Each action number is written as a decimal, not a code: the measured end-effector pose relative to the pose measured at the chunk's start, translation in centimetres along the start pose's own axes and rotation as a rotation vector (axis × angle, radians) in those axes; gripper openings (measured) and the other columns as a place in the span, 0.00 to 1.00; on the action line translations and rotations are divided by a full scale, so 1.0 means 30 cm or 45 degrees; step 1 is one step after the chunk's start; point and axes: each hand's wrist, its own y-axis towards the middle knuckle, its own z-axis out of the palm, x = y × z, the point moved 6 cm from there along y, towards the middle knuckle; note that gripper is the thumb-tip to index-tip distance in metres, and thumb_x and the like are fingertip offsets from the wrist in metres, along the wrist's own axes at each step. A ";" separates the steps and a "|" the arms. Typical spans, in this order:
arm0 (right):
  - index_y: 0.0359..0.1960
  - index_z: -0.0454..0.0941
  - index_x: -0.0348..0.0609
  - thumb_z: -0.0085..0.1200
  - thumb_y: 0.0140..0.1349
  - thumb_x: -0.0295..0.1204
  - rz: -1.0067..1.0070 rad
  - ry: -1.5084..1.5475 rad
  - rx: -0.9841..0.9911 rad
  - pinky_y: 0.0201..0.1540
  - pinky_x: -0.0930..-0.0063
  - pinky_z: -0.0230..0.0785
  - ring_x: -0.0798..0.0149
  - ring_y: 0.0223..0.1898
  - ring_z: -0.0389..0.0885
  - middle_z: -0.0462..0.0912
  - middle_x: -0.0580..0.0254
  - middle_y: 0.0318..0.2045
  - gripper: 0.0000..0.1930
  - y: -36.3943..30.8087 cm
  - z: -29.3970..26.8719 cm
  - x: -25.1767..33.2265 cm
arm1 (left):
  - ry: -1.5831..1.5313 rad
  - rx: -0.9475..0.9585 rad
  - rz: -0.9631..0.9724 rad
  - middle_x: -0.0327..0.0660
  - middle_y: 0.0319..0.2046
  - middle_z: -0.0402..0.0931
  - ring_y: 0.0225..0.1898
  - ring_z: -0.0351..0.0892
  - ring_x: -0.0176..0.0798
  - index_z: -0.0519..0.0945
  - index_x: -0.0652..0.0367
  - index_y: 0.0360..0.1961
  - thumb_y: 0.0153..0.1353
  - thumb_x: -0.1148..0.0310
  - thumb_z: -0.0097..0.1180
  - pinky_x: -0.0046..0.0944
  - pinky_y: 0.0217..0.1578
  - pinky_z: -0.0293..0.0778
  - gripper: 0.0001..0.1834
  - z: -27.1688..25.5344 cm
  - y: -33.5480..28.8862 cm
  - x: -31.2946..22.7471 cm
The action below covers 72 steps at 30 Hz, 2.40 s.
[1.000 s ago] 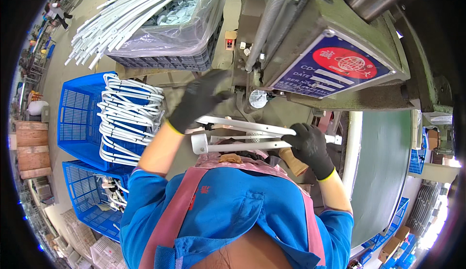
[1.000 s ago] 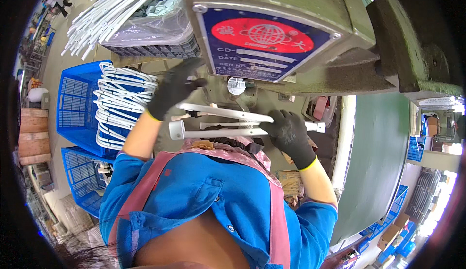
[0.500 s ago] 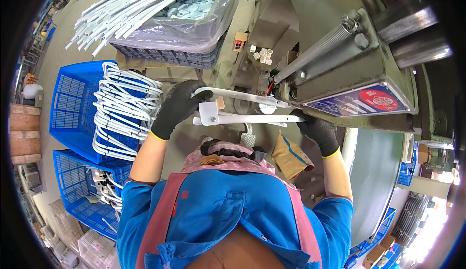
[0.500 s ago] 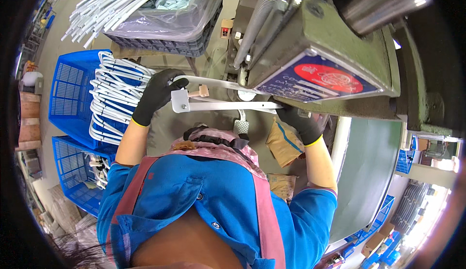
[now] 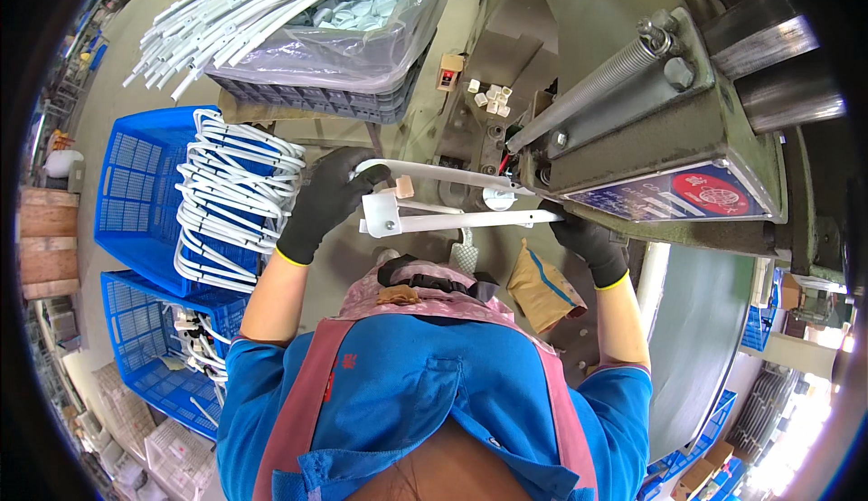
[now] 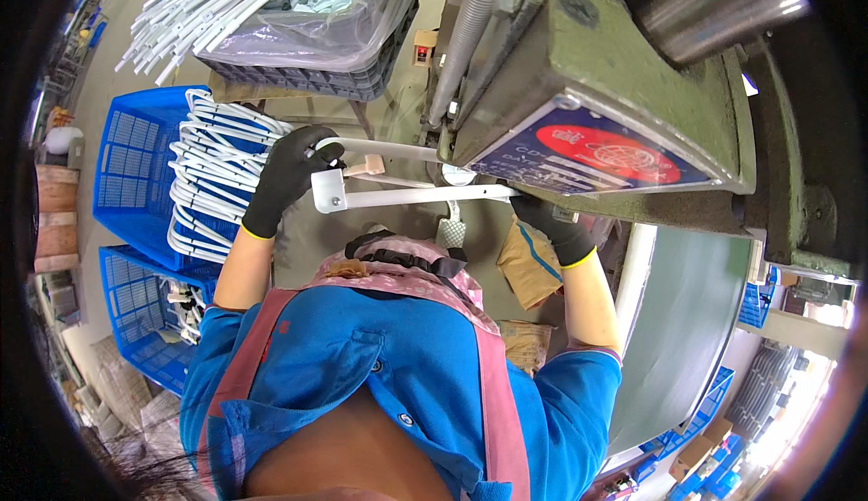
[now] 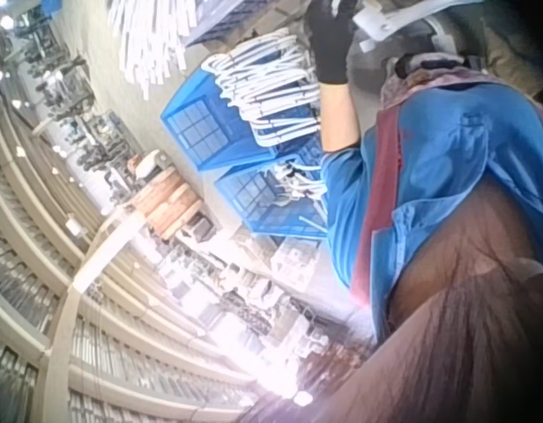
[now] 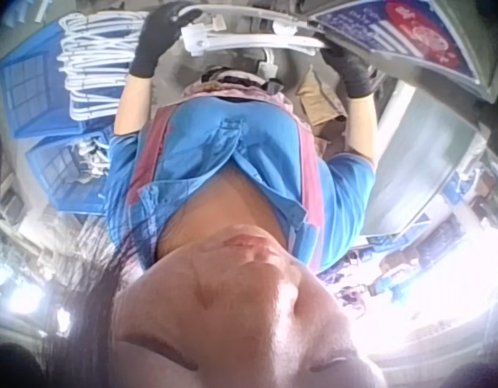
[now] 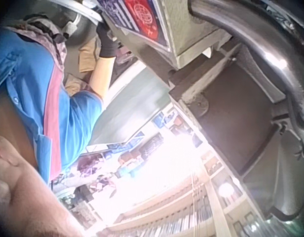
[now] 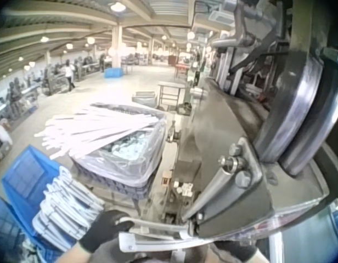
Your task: The person assembles white plastic components by inserting a central hub into a basket of rods and then feeding the assembly into a machine to secure the parts. The finished units are placed into a blue crate.
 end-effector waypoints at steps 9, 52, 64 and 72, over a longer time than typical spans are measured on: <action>0.37 0.81 0.51 0.57 0.52 0.26 0.019 0.044 -0.018 0.44 0.64 0.72 0.55 0.40 0.80 0.81 0.60 0.35 0.10 -0.047 0.084 -0.064 | 0.139 0.002 0.141 0.47 0.28 0.78 0.29 0.77 0.45 0.81 0.62 0.34 0.58 0.59 0.58 0.41 0.33 0.71 0.14 0.037 -0.027 0.045; 0.50 0.77 0.47 0.56 0.58 0.33 0.294 -0.331 0.016 0.33 0.62 0.74 0.50 0.32 0.81 0.82 0.51 0.34 0.18 0.117 -0.070 0.245 | -0.468 -0.018 -0.029 0.37 0.26 0.76 0.23 0.73 0.27 0.79 0.64 0.46 0.62 0.64 0.59 0.31 0.25 0.72 0.16 0.106 0.049 0.286; 0.64 0.55 0.35 0.46 0.63 0.25 0.638 0.371 0.181 0.32 0.52 0.67 0.37 0.29 0.75 0.76 0.36 0.29 0.27 -0.050 0.051 0.326 | -0.479 0.012 0.082 0.38 0.32 0.77 0.26 0.75 0.29 0.79 0.63 0.46 0.61 0.70 0.59 0.30 0.27 0.74 0.13 0.098 0.076 0.265; 0.66 0.53 0.43 0.46 0.63 0.30 0.567 0.178 0.081 0.29 0.51 0.70 0.39 0.26 0.77 0.79 0.39 0.31 0.30 -0.085 0.090 0.308 | -1.098 0.171 0.077 0.39 0.48 0.73 0.47 0.74 0.33 0.67 0.56 0.60 0.54 0.82 0.58 0.33 0.46 0.75 0.31 0.168 -0.089 0.069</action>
